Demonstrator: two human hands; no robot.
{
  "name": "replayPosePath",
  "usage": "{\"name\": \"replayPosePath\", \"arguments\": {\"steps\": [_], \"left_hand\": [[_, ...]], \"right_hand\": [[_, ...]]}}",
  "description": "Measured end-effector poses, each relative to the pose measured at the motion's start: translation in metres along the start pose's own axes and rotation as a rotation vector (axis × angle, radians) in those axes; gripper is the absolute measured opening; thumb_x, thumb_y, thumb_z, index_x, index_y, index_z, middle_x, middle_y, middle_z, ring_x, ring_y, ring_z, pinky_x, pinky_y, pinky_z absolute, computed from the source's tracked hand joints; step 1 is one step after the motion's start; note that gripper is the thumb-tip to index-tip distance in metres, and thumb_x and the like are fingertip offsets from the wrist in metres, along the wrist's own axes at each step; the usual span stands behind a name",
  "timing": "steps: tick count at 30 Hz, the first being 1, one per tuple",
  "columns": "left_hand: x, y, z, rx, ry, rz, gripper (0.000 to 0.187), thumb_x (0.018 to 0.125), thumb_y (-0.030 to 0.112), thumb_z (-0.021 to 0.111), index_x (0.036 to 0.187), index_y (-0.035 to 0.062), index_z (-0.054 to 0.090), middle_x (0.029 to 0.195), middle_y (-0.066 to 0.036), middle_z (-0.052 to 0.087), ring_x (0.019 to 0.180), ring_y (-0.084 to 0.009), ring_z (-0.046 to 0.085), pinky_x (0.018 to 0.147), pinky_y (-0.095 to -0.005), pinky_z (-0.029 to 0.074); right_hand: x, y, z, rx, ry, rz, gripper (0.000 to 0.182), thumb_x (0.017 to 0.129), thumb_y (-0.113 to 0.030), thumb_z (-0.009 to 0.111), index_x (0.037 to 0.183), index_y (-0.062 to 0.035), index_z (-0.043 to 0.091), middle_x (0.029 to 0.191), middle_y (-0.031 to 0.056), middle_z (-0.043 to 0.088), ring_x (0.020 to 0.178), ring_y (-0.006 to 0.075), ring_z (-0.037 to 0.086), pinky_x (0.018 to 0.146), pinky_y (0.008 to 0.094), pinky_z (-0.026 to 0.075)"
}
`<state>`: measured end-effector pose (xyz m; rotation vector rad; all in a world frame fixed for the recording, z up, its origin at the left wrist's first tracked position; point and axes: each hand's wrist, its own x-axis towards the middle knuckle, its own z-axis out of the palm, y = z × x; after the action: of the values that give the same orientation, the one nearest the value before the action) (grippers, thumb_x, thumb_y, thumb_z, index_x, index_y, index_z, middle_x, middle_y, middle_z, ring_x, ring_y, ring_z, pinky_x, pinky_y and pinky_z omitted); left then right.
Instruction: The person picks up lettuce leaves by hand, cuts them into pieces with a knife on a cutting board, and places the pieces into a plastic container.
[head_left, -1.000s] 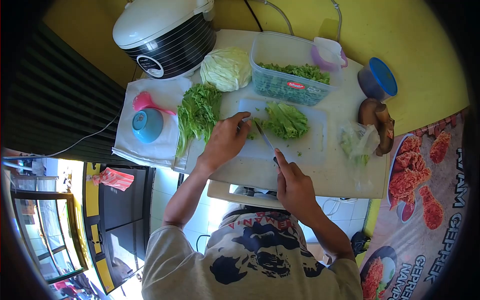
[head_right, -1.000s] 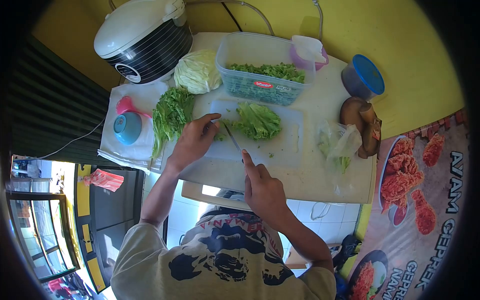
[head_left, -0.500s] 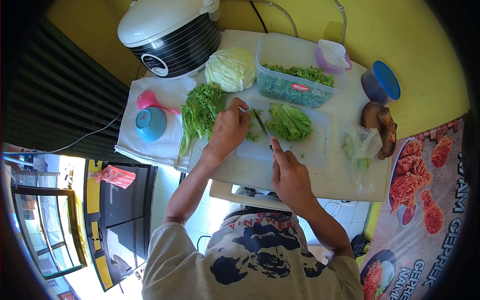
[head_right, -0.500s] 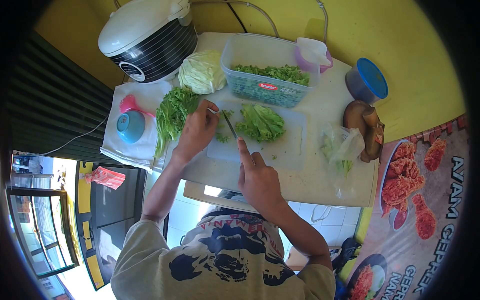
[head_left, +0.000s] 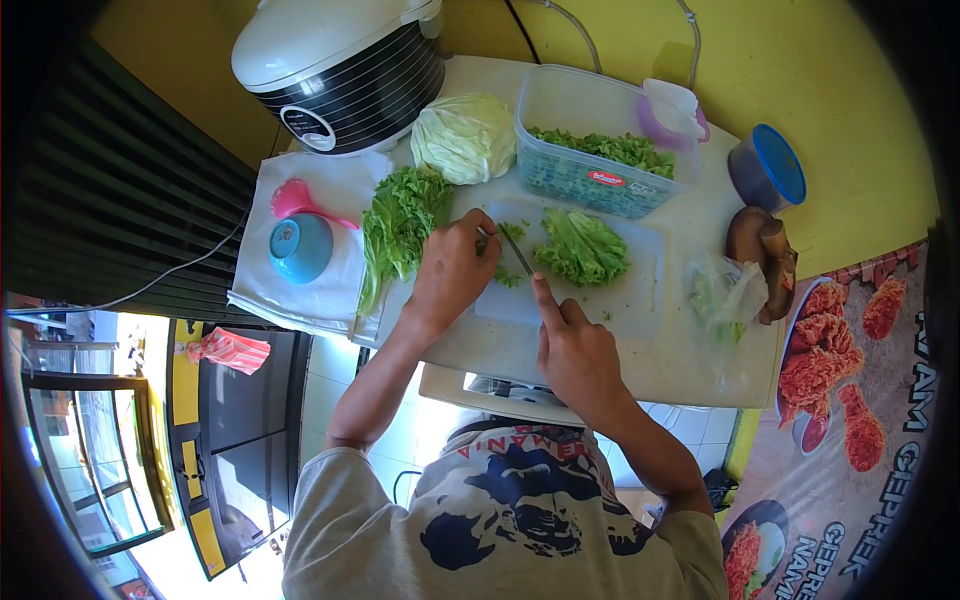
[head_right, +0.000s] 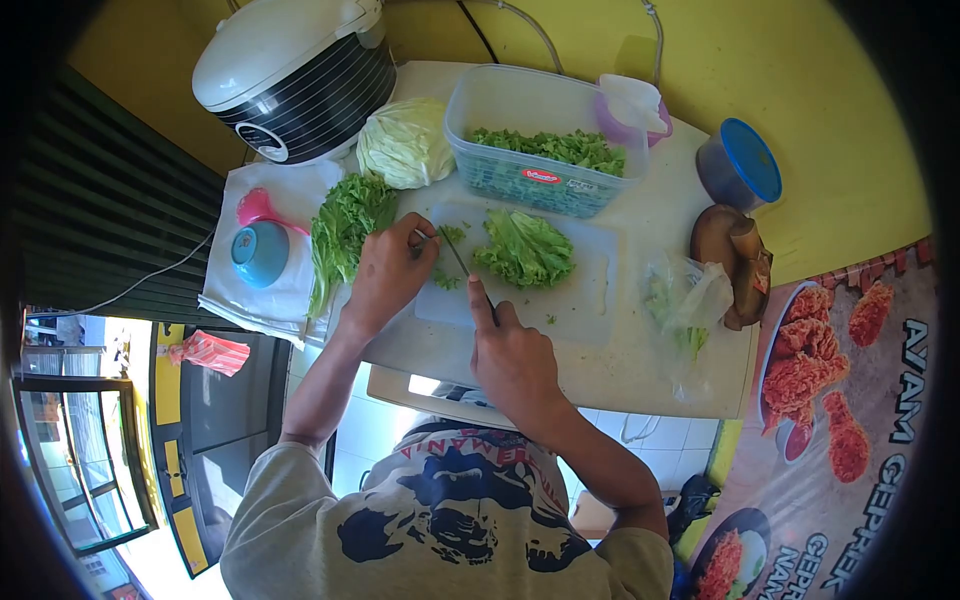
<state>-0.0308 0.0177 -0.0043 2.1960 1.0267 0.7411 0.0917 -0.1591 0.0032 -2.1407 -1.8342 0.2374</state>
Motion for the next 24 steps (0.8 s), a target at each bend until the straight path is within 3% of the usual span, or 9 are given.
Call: {"name": "replayPosePath", "arguments": {"steps": [10,13,24], "left_hand": [[-0.002,-0.003,0.005,-0.018,0.04,0.006,0.014,0.088,0.009,0.072,0.097,-0.0019,0.071,0.075,-0.019,0.071,0.064,-0.0326,0.071,0.062,-0.0409,0.054],[-0.002,0.0,0.004,-0.032,0.055,0.016,0.01,0.088,0.004,0.071,0.093,-0.0042,0.067,0.079,-0.025,0.071,0.073,-0.043,0.07,0.07,-0.0485,0.056],[-0.007,0.005,-0.006,-0.117,-0.008,-0.012,0.014,0.09,0.007,0.071,0.098,-0.0055,0.07,0.083,-0.024,0.074,0.068,-0.0377,0.072,0.068,-0.0431,0.057]], "right_hand": [[0.014,0.0,0.007,-0.028,0.044,-0.049,0.076,0.085,-0.008,0.067,0.157,-0.0032,0.043,0.093,0.0155,0.064,0.057,0.0319,0.068,0.053,0.0424,0.059],[-0.001,0.002,0.007,-0.015,0.027,-0.049,0.076,0.085,-0.008,0.067,0.157,-0.0035,0.043,0.092,0.0156,0.064,0.056,0.0317,0.068,0.053,0.0426,0.059],[-0.005,0.014,0.01,0.12,0.206,-0.05,0.074,0.09,-0.006,0.065,0.16,-0.0069,0.039,0.084,0.0133,0.061,0.053,0.0315,0.063,0.051,0.0435,0.056]]}}
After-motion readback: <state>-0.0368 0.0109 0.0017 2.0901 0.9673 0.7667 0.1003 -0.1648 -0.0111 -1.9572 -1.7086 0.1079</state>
